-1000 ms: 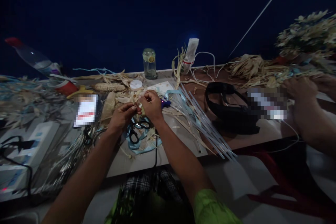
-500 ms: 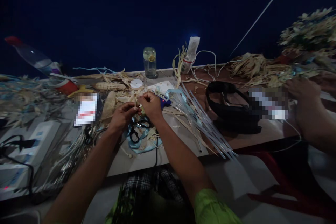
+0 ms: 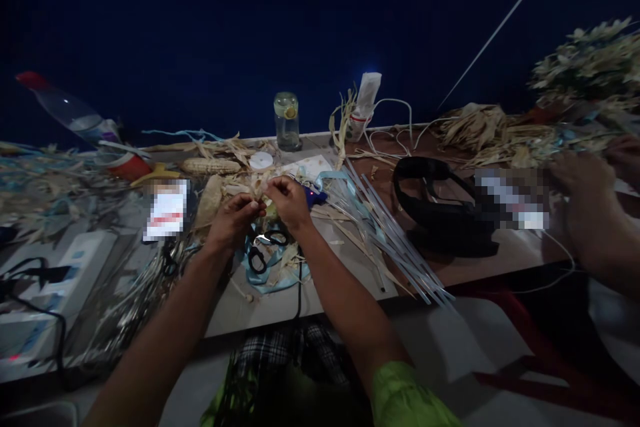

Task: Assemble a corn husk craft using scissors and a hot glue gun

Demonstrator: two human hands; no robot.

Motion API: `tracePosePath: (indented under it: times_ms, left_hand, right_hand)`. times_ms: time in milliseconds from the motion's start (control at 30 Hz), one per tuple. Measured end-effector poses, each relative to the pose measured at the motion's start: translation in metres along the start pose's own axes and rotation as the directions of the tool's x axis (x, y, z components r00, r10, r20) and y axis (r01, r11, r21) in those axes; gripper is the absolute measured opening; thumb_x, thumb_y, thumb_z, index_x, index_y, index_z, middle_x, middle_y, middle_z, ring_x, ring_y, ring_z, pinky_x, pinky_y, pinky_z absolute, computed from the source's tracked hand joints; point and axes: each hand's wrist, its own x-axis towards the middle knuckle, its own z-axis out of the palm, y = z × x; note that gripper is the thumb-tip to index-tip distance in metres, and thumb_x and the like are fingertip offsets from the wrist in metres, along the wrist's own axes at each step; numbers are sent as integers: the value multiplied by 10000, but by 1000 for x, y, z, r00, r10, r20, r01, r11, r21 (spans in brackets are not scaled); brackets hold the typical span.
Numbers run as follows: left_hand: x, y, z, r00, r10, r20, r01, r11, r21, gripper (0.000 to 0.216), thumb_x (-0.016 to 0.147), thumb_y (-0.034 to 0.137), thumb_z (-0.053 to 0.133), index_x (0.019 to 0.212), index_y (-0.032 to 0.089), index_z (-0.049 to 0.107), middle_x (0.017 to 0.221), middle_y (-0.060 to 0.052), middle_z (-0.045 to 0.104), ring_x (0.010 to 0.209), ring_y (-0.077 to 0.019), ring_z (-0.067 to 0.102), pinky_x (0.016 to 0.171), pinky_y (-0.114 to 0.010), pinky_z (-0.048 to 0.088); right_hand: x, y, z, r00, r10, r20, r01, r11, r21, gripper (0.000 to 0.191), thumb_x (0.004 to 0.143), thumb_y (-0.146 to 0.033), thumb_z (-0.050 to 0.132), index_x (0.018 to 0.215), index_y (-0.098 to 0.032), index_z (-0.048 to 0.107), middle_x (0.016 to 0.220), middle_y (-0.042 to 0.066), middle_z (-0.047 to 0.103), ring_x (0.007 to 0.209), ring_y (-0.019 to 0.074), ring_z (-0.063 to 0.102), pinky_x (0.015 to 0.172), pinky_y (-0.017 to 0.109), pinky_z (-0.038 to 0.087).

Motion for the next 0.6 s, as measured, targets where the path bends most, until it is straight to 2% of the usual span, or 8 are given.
tracePosePath:
  times_ms: [200,467,600]
  left_hand:
    - [3,-3,-3,999,43,-1,-43,999,22,218,592,260,740,725,153,604,685,9,638,613,-88,576,629,-217,436]
    - [2,-2,1,996,78,-42,-74,993,97,214,573,257,740,687,156,591,627,25,607,570,-84,551,607,-219,404]
    - [3,-4,-1,993,109,-40,-104,989,109,205,576,249,734,687,160,586,606,31,597,572,-85,547,614,-220,397]
  right_hand:
    - [-2,3,0,993,-60,105,75,987,-144,163,666,-319,613,694,-168,559,704,-16,516,664,104,467,641,238,378]
    - [0,4,0,990,-132,50,140,961,-238,149,692,-278,571,611,-162,523,673,-22,502,642,93,458,643,232,372]
    - [-1,3,0,992,-119,31,123,965,-233,158,687,-281,570,596,-163,517,643,-32,489,620,88,443,620,225,361]
